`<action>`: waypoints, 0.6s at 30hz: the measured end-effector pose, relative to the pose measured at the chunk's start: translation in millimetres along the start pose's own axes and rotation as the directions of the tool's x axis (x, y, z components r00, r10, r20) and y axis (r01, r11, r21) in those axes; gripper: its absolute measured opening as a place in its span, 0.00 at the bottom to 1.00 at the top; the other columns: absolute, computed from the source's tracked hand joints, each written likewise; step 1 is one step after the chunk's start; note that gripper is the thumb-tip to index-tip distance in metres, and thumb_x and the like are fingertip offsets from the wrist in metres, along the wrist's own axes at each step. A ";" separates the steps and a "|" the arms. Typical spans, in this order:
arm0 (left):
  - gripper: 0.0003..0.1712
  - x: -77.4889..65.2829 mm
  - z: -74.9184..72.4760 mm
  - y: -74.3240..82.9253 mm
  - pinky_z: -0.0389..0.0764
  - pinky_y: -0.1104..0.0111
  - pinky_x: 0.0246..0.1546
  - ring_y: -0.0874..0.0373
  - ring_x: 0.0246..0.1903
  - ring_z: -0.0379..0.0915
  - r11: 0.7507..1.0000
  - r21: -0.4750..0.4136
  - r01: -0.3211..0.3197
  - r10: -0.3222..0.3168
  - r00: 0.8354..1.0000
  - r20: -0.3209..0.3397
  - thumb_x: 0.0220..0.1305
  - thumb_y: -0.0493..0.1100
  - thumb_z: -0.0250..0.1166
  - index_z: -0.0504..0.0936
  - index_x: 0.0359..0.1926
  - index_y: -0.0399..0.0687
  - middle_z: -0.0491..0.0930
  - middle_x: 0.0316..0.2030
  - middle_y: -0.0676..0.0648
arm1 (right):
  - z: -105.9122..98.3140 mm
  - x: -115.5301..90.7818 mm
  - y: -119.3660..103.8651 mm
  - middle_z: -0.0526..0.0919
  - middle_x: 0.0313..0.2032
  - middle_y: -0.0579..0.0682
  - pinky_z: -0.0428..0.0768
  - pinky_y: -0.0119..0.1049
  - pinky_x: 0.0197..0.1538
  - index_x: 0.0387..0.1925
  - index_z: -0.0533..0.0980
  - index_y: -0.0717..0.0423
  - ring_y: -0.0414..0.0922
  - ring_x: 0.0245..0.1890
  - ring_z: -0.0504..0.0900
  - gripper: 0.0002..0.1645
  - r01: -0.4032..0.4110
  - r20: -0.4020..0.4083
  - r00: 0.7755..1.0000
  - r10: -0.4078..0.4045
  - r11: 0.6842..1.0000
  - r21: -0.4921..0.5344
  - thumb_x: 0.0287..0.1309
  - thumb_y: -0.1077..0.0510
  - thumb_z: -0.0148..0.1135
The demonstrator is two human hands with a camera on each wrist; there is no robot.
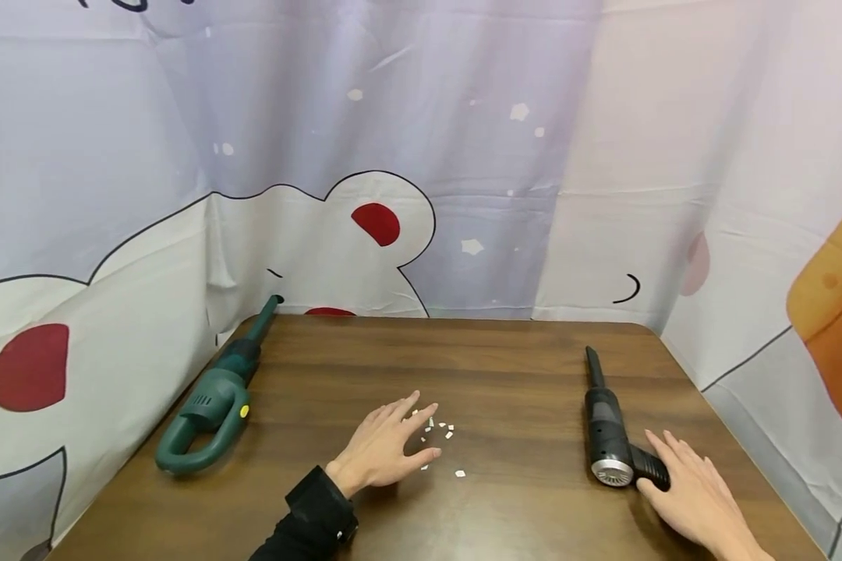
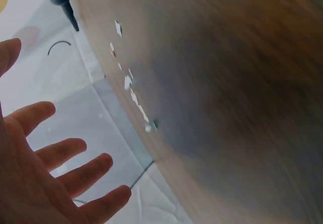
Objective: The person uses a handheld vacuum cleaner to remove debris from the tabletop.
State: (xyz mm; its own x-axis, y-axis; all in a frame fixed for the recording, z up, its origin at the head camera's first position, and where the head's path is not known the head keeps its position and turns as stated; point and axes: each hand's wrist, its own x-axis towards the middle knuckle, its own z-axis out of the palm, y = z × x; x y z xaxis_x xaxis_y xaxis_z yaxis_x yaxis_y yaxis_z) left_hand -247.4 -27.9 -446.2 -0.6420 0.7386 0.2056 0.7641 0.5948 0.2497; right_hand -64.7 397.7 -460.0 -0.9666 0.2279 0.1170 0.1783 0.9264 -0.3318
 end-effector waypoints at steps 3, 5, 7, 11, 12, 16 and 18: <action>0.39 3.1 2.5 2.9 0.68 0.43 0.64 0.40 0.68 0.65 1.000 -0.017 -0.021 0.021 1.000 0.002 0.70 0.70 0.54 0.68 0.75 0.59 0.62 0.74 0.40 | 2.5 -0.7 -3.2 0.64 0.65 0.81 0.56 0.72 0.63 0.68 0.66 0.73 0.78 0.64 0.62 0.45 0.032 -0.045 0.998 -0.033 0.999 -0.029 0.55 0.52 0.69; 0.39 1.5 2.6 2.4 0.68 0.42 0.64 0.40 0.68 0.65 1.000 -0.022 -0.021 0.021 1.000 0.000 0.71 0.70 0.54 0.68 0.75 0.58 0.62 0.74 0.39 | 4.4 3.3 -5.9 0.70 0.62 0.79 0.64 0.69 0.60 0.65 0.68 0.73 0.76 0.61 0.67 0.44 0.045 -0.051 0.998 -0.047 0.998 -0.047 0.51 0.54 0.72; 0.39 0.6 2.4 2.0 0.68 0.43 0.64 0.40 0.68 0.66 1.000 -0.021 -0.020 0.020 1.000 -0.003 0.71 0.70 0.54 0.68 0.75 0.58 0.62 0.74 0.40 | 5.0 7.8 -6.6 0.75 0.55 0.76 0.71 0.66 0.53 0.62 0.71 0.73 0.73 0.55 0.74 0.42 0.046 -0.038 0.998 -0.049 0.996 -0.074 0.48 0.55 0.72; 0.39 0.2 0.5 2.2 0.69 0.44 0.64 0.41 0.68 0.66 1.000 -0.008 -0.022 0.022 1.000 -0.018 0.71 0.69 0.54 0.68 0.75 0.57 0.62 0.74 0.41 | 5.2 16.3 -4.2 0.80 0.44 0.67 0.76 0.60 0.40 0.56 0.74 0.73 0.65 0.43 0.79 0.38 0.031 0.036 0.999 -0.027 0.992 -0.122 0.47 0.54 0.73; 0.39 0.0 0.0 2.3 0.69 0.44 0.63 0.41 0.68 0.67 1.000 -0.004 -0.024 0.023 0.999 -0.022 0.70 0.69 0.55 0.69 0.75 0.57 0.63 0.74 0.41 | 5.8 18.1 -3.1 0.81 0.42 0.65 0.76 0.59 0.39 0.54 0.74 0.72 0.63 0.41 0.79 0.37 0.033 0.053 0.998 -0.027 0.991 -0.130 0.46 0.53 0.74; 0.38 -1.2 -0.6 1.5 0.70 0.45 0.63 0.42 0.67 0.68 1.000 0.004 -0.030 0.031 0.999 -0.032 0.71 0.68 0.55 0.69 0.75 0.57 0.64 0.74 0.41 | 8.6 22.4 -0.8 0.82 0.37 0.56 0.75 0.56 0.35 0.49 0.75 0.68 0.56 0.38 0.79 0.34 0.040 0.082 0.996 -0.029 0.990 -0.134 0.42 0.52 0.74; 0.38 -2.1 -0.8 0.4 0.70 0.45 0.62 0.42 0.67 0.69 1.000 0.001 -0.031 0.031 0.999 -0.041 0.71 0.69 0.55 0.69 0.74 0.57 0.64 0.73 0.40 | 9.1 23.6 -0.1 0.81 0.36 0.53 0.75 0.53 0.34 0.48 0.75 0.66 0.53 0.37 0.78 0.33 0.043 0.085 0.996 -0.032 0.990 -0.134 0.40 0.53 0.74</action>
State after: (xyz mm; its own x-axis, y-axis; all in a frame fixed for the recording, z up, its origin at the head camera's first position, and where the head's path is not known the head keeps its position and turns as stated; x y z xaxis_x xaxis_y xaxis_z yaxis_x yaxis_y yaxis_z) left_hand -245.7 -29.4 -445.7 -0.6198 0.7432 0.2520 0.7840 0.5715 0.2424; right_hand -89.2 400.3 -465.7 -0.9840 0.1718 0.0481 0.1591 0.9672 -0.1982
